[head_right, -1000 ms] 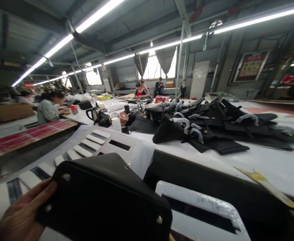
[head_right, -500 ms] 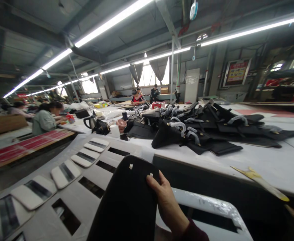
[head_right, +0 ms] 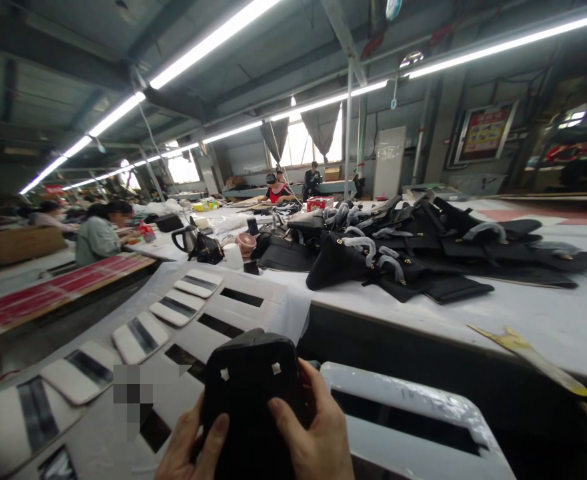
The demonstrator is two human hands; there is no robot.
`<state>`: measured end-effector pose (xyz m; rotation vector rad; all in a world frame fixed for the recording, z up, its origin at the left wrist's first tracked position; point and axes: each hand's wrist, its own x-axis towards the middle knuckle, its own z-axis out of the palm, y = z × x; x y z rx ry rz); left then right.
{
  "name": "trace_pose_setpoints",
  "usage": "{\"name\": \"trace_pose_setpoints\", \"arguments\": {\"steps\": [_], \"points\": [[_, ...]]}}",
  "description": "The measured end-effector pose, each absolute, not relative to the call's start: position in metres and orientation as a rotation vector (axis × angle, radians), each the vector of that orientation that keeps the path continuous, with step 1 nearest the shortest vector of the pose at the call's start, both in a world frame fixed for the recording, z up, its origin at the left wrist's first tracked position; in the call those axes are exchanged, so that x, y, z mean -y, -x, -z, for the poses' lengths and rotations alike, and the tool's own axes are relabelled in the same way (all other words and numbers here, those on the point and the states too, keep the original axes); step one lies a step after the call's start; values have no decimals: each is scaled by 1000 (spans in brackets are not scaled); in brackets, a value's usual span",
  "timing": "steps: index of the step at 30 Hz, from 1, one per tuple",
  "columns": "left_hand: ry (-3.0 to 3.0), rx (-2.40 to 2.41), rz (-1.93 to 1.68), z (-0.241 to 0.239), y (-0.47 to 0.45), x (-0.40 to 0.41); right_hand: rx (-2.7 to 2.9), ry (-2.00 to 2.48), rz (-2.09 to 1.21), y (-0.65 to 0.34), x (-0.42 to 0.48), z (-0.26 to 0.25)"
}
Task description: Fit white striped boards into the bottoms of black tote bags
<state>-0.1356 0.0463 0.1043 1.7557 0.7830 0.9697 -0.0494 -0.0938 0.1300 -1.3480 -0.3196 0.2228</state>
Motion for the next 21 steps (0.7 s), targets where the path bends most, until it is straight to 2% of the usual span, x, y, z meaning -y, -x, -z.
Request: {"name": "trace_pose_setpoints", "arguments": {"steps": [3, 21], "points": [[-1650, -835, -900, -102, 131, -46, 258, 1376, -136, 54, 91, -128], [-1381, -815, -616, -84, 118, -72, 304, 1498, -89, 42, 84, -118]]}}
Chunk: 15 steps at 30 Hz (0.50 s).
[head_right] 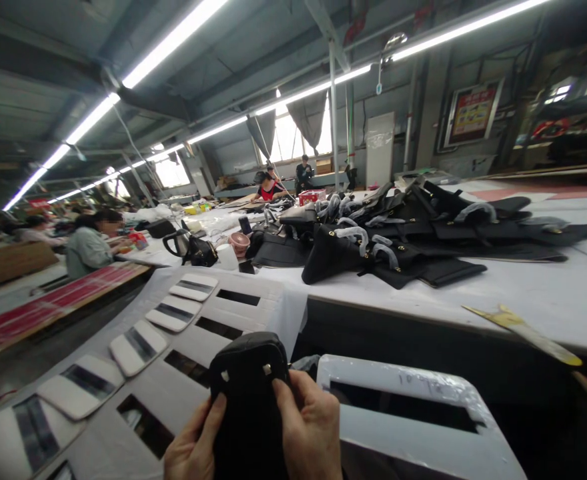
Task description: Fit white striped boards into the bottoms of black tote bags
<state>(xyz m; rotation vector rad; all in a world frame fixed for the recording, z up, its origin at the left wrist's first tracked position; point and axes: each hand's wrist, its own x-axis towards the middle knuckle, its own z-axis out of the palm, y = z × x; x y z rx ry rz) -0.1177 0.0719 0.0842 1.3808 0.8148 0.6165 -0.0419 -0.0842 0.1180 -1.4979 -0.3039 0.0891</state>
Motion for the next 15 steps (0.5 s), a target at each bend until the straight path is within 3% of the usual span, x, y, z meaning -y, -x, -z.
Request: {"name": "trace_pose_setpoints", "arguments": {"steps": [8, 15], "points": [[-1745, -624, -810, -104, 109, -69, 371, 1574, -5, 26, 92, -134], [-1607, -528, -655, -113, 100, -70, 379, 1527, 12, 29, 100, -135]]}}
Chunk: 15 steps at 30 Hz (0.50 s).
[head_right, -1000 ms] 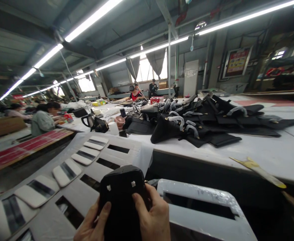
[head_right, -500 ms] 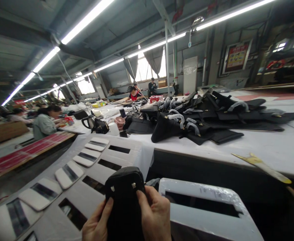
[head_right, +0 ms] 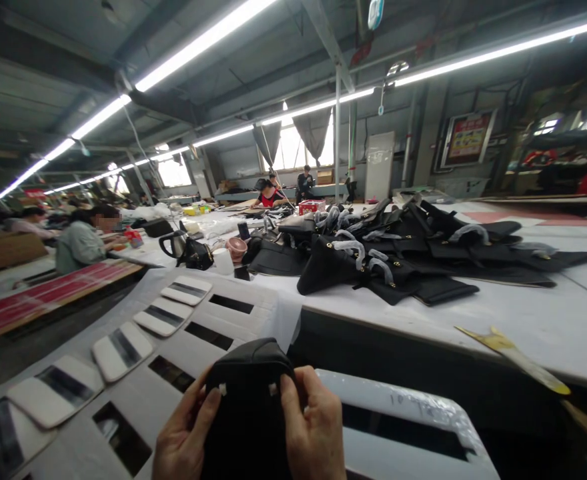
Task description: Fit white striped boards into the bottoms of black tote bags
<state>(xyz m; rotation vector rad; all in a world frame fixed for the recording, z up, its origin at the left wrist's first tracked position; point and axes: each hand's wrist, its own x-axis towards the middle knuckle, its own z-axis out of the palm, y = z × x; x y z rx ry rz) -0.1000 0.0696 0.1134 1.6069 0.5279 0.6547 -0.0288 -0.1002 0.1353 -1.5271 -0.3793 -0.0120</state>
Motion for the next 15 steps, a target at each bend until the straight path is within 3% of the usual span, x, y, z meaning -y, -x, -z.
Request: {"name": "trace_pose_setpoints", "arguments": {"steps": [15], "points": [[-1907, -115, -481, -145, 94, -85, 558, 1579, -212, 18, 116, -133]]}}
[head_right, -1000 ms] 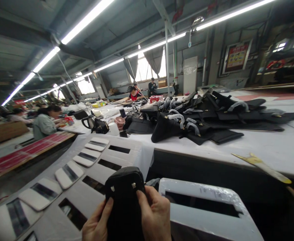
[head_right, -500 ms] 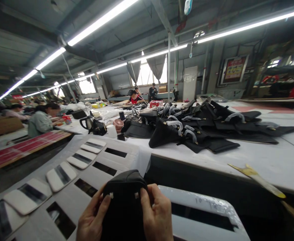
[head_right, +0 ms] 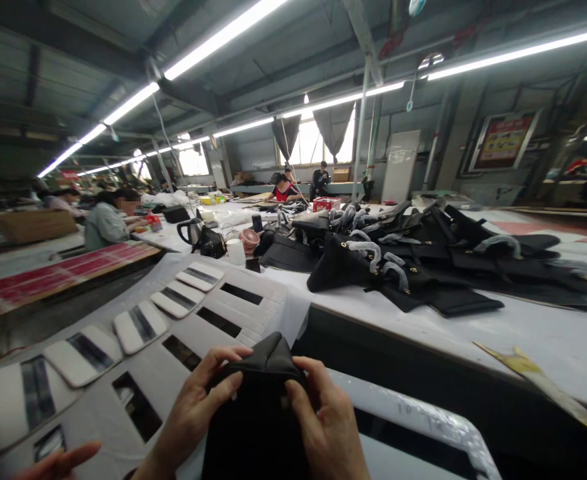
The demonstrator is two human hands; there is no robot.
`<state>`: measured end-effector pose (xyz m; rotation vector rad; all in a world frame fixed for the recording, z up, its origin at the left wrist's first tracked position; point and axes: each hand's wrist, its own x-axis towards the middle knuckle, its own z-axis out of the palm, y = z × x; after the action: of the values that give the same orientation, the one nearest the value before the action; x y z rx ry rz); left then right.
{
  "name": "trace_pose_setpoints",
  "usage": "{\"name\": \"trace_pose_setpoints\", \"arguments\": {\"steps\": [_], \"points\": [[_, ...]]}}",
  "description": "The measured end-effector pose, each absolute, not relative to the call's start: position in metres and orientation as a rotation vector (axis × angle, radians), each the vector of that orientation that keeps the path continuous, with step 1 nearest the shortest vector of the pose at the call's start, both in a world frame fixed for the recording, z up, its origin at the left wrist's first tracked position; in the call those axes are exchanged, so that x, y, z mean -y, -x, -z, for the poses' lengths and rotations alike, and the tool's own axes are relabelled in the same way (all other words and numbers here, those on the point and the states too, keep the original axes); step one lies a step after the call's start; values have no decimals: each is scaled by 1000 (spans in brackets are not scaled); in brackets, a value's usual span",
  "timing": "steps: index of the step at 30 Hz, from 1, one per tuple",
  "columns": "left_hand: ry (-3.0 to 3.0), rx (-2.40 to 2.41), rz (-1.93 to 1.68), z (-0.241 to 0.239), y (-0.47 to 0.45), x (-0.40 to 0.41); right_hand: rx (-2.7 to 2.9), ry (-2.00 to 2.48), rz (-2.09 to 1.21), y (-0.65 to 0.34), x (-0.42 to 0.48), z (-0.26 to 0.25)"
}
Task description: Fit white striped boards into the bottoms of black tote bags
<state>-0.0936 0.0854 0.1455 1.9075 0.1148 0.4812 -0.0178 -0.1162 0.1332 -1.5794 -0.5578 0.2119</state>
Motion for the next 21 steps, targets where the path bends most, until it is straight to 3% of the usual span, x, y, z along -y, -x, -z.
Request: {"name": "trace_pose_setpoints", "arguments": {"steps": [6, 21], "points": [[-2194, -20, -453, -162, 96, -93, 620, 1631, -205, 12, 117, -137], [-2145, -90, -361, -160, 92, -93, 352, 1611, -160, 22, 99, -129]]}}
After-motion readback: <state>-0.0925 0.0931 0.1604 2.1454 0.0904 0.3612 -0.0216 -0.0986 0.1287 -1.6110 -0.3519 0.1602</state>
